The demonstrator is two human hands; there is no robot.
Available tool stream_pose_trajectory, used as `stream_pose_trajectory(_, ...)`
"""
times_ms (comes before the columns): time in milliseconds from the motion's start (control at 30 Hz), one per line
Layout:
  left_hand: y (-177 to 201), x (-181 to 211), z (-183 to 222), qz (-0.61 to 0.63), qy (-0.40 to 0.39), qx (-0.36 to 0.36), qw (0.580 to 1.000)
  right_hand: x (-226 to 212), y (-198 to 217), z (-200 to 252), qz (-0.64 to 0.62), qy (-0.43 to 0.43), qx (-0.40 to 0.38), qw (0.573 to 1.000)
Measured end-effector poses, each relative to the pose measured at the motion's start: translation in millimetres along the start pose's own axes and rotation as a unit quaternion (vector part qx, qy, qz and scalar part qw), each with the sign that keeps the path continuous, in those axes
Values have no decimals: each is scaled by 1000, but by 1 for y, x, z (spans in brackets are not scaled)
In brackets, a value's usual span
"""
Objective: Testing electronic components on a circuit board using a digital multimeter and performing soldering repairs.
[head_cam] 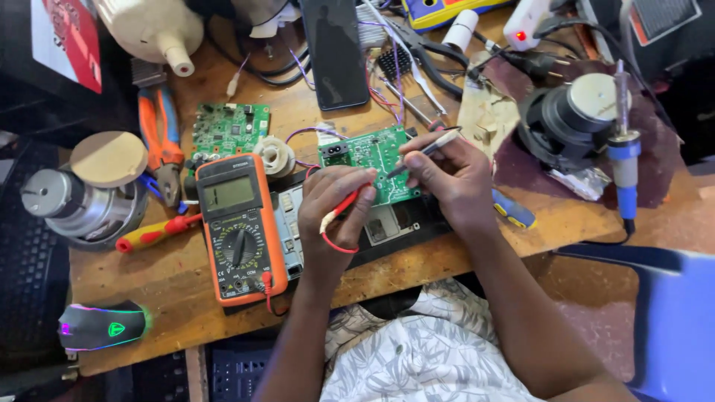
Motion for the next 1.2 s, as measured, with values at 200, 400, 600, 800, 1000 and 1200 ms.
stream_pose_trajectory(200,-1,5,1,-30,-26,-2,999,-36,-20,1,102,107,-65,987)
stream_pose_trajectory(400,-6,7,1,-38,-52,-37,997,-79,-39,27,299,160,-145,929)
stream_pose_trajectory(600,-3,19,2,-73,-40,-26,996,-130,78,42,439,64,79,893)
stream_pose_trajectory(800,-7,16,3,-104,-49,-53,992,-104,222,61,328,38,285,900)
stream_pose_trajectory(1000,-7,15,3,-96,-48,-52,993,-132,221,-25,340,160,143,916)
stream_pose_trajectory(1200,-6,12,9,-100,-47,-55,992,-130,148,-130,560,110,-94,816)
Point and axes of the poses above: each hand's wrist, its own z-axis away from the middle knuckle, its own y-axis out of the back of the hand, x = y × z, the point moved 10 cm from there along -z, towards the middle knuckle
